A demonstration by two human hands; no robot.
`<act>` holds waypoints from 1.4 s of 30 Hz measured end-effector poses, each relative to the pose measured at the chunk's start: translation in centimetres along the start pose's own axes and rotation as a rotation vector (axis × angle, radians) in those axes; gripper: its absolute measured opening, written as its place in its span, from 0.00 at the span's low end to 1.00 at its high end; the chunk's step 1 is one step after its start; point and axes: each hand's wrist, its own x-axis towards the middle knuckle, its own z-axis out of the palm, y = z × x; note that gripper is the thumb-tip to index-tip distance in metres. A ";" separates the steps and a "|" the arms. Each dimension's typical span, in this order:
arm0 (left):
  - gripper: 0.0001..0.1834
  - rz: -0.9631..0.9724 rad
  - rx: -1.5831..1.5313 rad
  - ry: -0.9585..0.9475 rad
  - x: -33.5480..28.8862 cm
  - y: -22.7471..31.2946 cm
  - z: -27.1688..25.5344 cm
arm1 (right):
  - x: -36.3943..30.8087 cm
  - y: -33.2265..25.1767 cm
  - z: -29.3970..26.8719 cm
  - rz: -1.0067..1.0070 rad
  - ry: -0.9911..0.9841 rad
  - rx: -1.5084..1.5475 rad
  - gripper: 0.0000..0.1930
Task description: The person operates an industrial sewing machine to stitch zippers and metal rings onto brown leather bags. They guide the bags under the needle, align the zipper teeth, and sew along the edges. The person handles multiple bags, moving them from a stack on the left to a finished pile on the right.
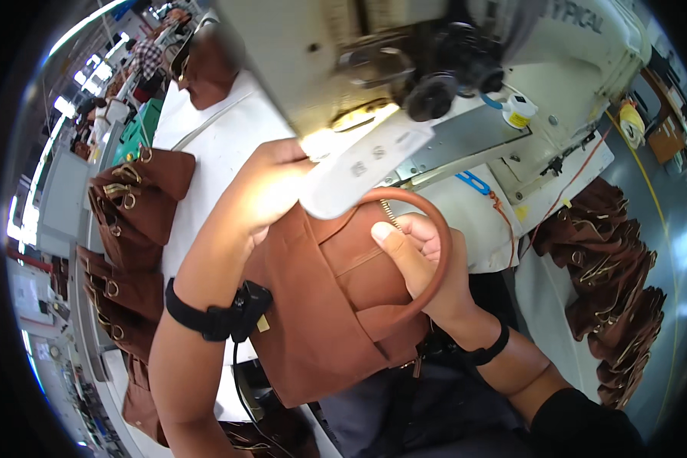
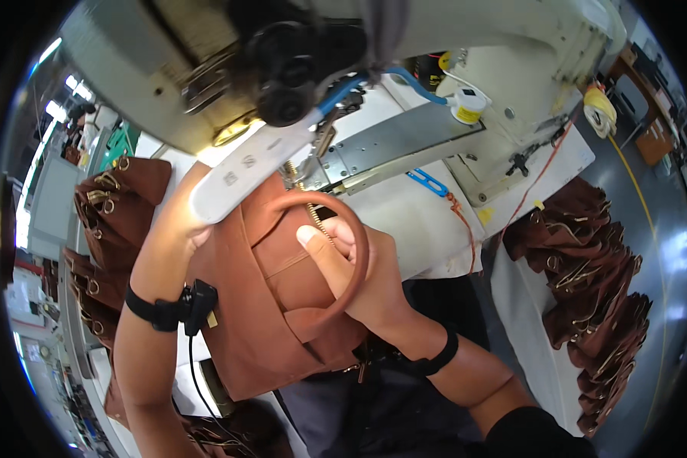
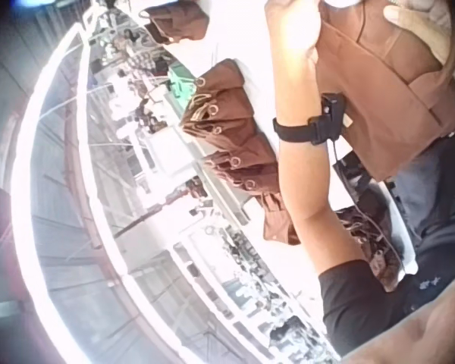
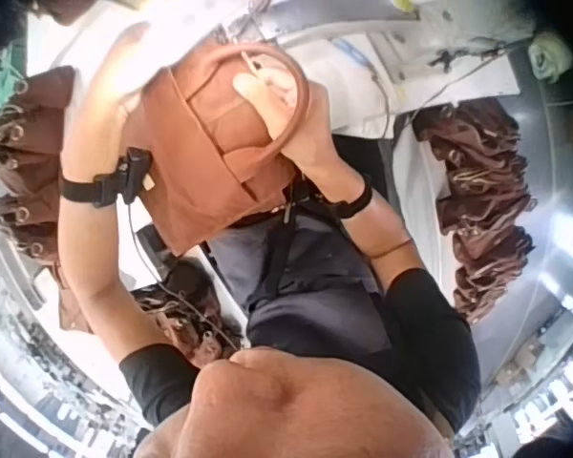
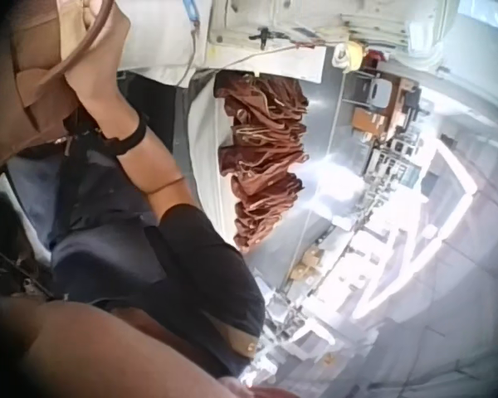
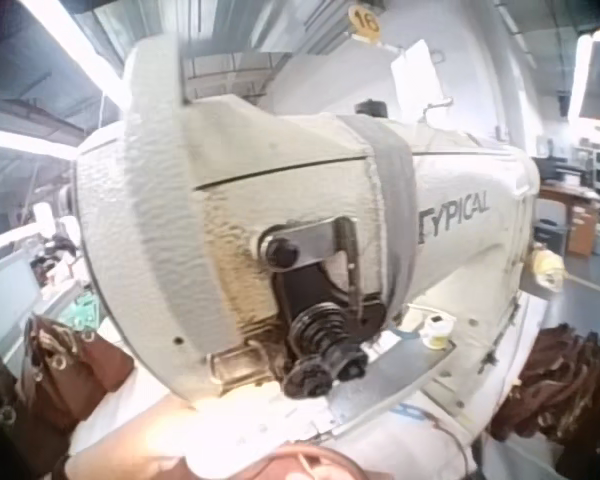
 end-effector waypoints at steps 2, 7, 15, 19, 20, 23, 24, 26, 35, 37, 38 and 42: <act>0.15 -0.056 0.047 -0.016 0.3 0.1 -0.4 | 0.3 0.4 0.3 -0.043 0.026 0.051 0.12; 0.15 -0.117 0.122 -0.017 1.4 0.2 -1.3 | 0.2 0.9 -0.1 0.033 0.043 0.033 0.13; 0.15 -0.104 0.218 0.008 1.1 1.4 -0.9 | -0.3 0.6 0.7 0.094 0.064 0.099 0.14; 0.17 -0.109 0.398 0.008 2.8 1.0 -1.0 | -1.9 1.8 -2.1 -0.051 0.053 -0.176 0.14; 0.17 -0.142 0.407 -0.018 3.4 1.2 -0.8 | -2.7 2.1 -3.9 -0.058 0.003 -0.251 0.14; 0.16 -0.168 0.347 -0.017 3.1 0.9 -0.6 | -6.1 0.9 -5.9 0.097 -0.063 -0.130 0.15; 0.10 -0.146 0.309 0.031 3.9 -0.4 -1.5 | -6.8 0.3 -6.0 0.099 -0.106 -0.175 0.14; 0.10 -0.085 0.272 0.018 3.9 -1.7 -1.6 | -7.8 0.1 -7.2 0.071 -0.144 -0.258 0.13; 0.12 0.037 0.387 -0.040 3.5 -0.9 -2.4 | -8.5 -0.3 -7.0 0.154 -0.261 -0.337 0.12; 0.04 0.021 0.474 0.031 2.9 -0.8 -1.8 | -8.4 -0.2 -7.1 0.149 -0.258 -0.357 0.13; 0.05 0.055 0.432 0.028 2.9 -1.2 -1.7 | -8.5 -0.8 -7.0 0.149 -0.262 -0.379 0.13; 0.15 0.124 0.222 -0.010 1.7 -1.3 -1.5 | -8.5 -0.5 -7.4 0.130 -0.259 -0.375 0.13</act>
